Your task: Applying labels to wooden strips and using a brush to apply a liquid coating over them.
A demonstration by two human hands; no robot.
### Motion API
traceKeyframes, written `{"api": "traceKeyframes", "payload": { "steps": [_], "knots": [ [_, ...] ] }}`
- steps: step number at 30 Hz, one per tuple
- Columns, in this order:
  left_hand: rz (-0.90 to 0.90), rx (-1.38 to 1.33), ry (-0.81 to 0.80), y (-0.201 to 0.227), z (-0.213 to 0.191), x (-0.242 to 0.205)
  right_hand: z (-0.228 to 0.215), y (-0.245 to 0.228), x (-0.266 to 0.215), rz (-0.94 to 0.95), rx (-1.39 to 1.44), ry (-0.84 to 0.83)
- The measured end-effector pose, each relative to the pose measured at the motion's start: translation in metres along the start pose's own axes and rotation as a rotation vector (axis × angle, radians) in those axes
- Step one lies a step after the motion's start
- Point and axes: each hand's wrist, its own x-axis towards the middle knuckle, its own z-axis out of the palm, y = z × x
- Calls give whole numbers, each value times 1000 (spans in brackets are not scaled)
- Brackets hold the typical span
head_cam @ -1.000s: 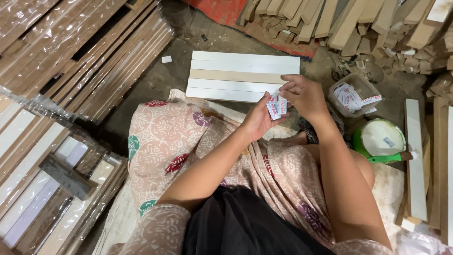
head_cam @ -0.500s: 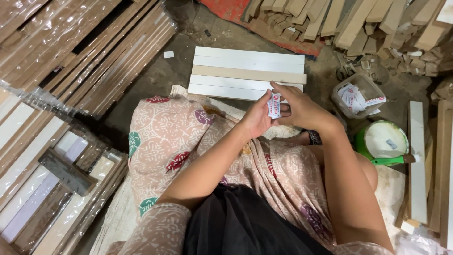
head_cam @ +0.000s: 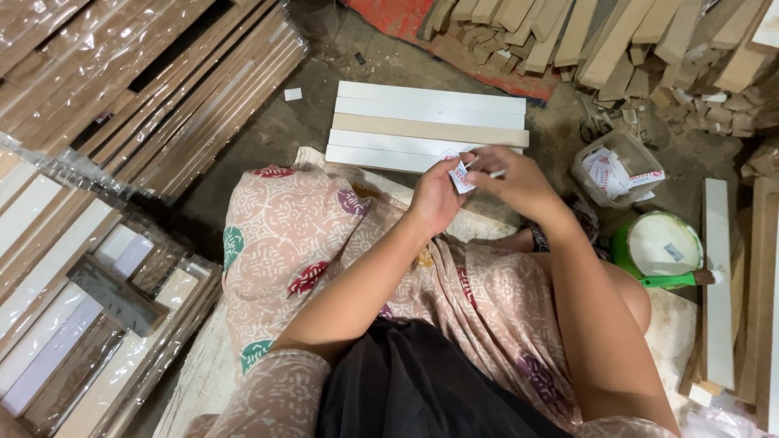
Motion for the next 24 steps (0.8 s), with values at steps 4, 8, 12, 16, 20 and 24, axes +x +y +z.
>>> {"api": "traceKeyframes", "payload": {
  "steps": [4,8,12,16,20,24],
  "knots": [
    [25,-89,20,6,27,-21,23,23,14,4,289,4],
    [167,-34,159,0,39,-26,19,-6,2,-229,-354,208],
    [218,-29,140,12,72,-52,-9,-47,-29,-255,-416,75],
    [112,25,-42,31,59,-55,-75,11,-73,-319,-322,331],
    [15,30,-90,38,28,-62,-122,127,-145,-40,-572,661],
    [-119,267,180,42,22,-78,-118,223,-221,7,-861,654]
  ]
}}
